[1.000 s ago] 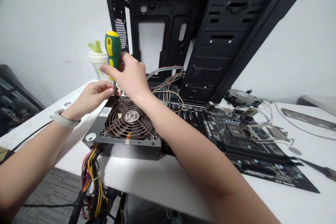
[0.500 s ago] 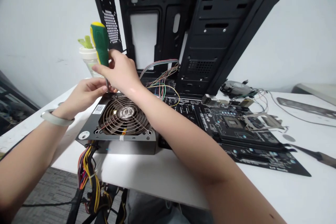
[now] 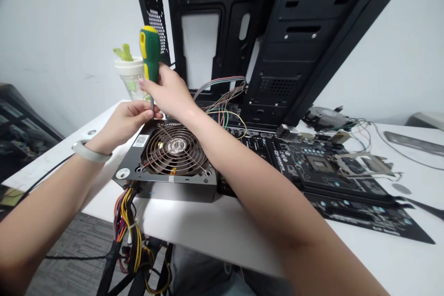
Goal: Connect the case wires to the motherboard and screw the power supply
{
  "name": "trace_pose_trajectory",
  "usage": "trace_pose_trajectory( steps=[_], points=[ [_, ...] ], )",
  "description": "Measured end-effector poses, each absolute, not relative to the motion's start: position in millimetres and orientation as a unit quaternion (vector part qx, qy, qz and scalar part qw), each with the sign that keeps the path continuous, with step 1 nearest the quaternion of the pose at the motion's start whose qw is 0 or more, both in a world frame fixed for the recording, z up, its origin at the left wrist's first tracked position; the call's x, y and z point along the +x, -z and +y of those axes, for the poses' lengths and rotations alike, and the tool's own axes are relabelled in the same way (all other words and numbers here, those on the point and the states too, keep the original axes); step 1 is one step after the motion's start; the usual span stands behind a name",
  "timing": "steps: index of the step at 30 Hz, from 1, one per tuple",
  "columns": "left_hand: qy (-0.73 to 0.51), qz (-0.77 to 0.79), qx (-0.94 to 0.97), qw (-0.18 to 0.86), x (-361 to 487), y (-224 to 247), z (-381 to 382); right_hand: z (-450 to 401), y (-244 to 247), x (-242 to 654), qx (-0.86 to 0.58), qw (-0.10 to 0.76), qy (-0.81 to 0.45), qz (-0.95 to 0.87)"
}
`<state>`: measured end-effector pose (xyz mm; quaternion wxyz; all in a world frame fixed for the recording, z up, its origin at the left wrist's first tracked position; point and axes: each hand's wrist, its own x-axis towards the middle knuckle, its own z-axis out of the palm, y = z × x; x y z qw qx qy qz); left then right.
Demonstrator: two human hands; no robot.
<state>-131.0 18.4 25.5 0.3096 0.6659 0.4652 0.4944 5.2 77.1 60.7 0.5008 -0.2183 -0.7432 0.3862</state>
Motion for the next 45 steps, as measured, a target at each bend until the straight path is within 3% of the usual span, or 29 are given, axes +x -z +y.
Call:
trace_pose_trajectory(
  steps=[10, 33, 45],
  points=[
    [-0.487, 0.487, 0.677, 0.261, -128, -27, 16, 82, -55, 6, -0.156, 0.492, -0.427, -0.742],
    [-0.489, 0.554, 0.662, 0.125, -123, -27, 15, 76, -58, 6, -0.169, 0.494, -0.407, -0.750],
    [-0.501, 0.437, 0.723, 0.190, -126, -28, 15, 70, -60, 10, -0.182, 0.465, -0.480, -0.721]
  ],
)
